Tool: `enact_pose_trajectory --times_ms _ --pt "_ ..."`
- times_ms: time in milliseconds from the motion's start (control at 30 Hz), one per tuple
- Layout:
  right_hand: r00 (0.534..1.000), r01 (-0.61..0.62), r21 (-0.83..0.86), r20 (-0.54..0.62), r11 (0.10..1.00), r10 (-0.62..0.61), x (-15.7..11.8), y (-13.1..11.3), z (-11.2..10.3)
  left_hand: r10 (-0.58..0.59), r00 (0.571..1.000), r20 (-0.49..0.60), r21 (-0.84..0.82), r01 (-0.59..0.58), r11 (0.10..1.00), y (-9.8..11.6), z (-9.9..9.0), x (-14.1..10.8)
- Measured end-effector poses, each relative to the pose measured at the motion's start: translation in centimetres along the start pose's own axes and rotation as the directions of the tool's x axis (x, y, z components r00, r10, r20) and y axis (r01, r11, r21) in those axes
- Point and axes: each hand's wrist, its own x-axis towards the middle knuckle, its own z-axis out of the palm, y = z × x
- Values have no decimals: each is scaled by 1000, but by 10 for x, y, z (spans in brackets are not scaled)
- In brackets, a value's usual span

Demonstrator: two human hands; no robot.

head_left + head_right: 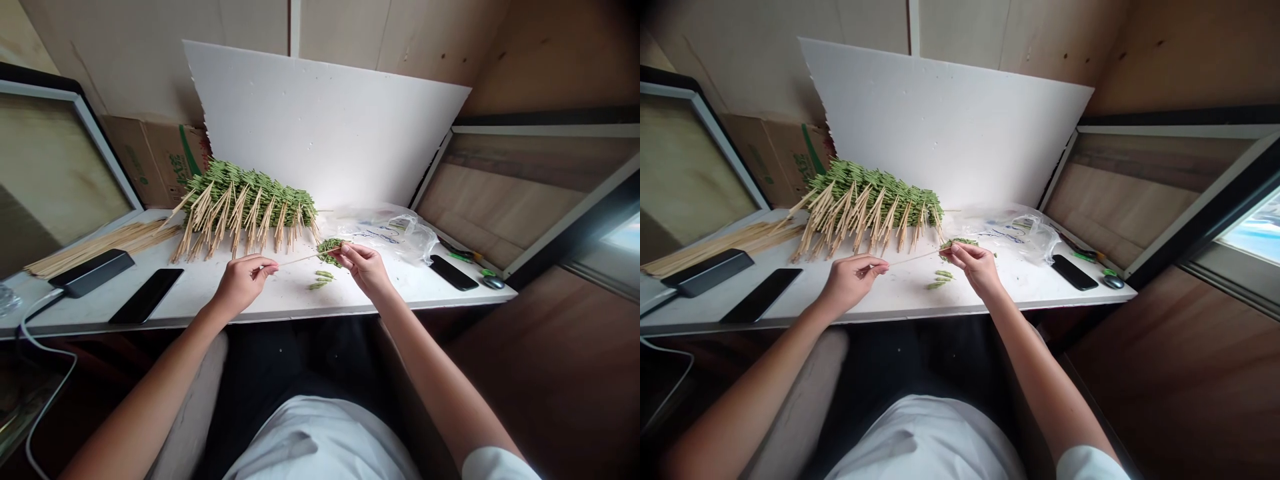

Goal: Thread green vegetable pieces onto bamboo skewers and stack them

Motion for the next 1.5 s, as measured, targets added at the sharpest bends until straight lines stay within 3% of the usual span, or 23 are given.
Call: enact_pose_trajectory --times_ms 267,433,600,967,1500 --pt "1000 -3 -12 15 1000 3 -2 2 5 -36 999 -5 -33 36 999 -8 9 -4" --pt "998 -17 32 -54 999 19 0 1 5 -94 994 -52 -37 92 995 -11 9 -2" --pt "993 -39 82 -110 996 47 1 6 6 -34 997 -68 26 36 999 -6 12 -4" --pt "979 67 141 -200 988 -38 -4 11 18 76 991 -110 73 -68 995 6 24 -10" --pt "964 143 10 -230 990 -137 -20 11 39 -75 994 -84 -24 73 997 9 30 -12"
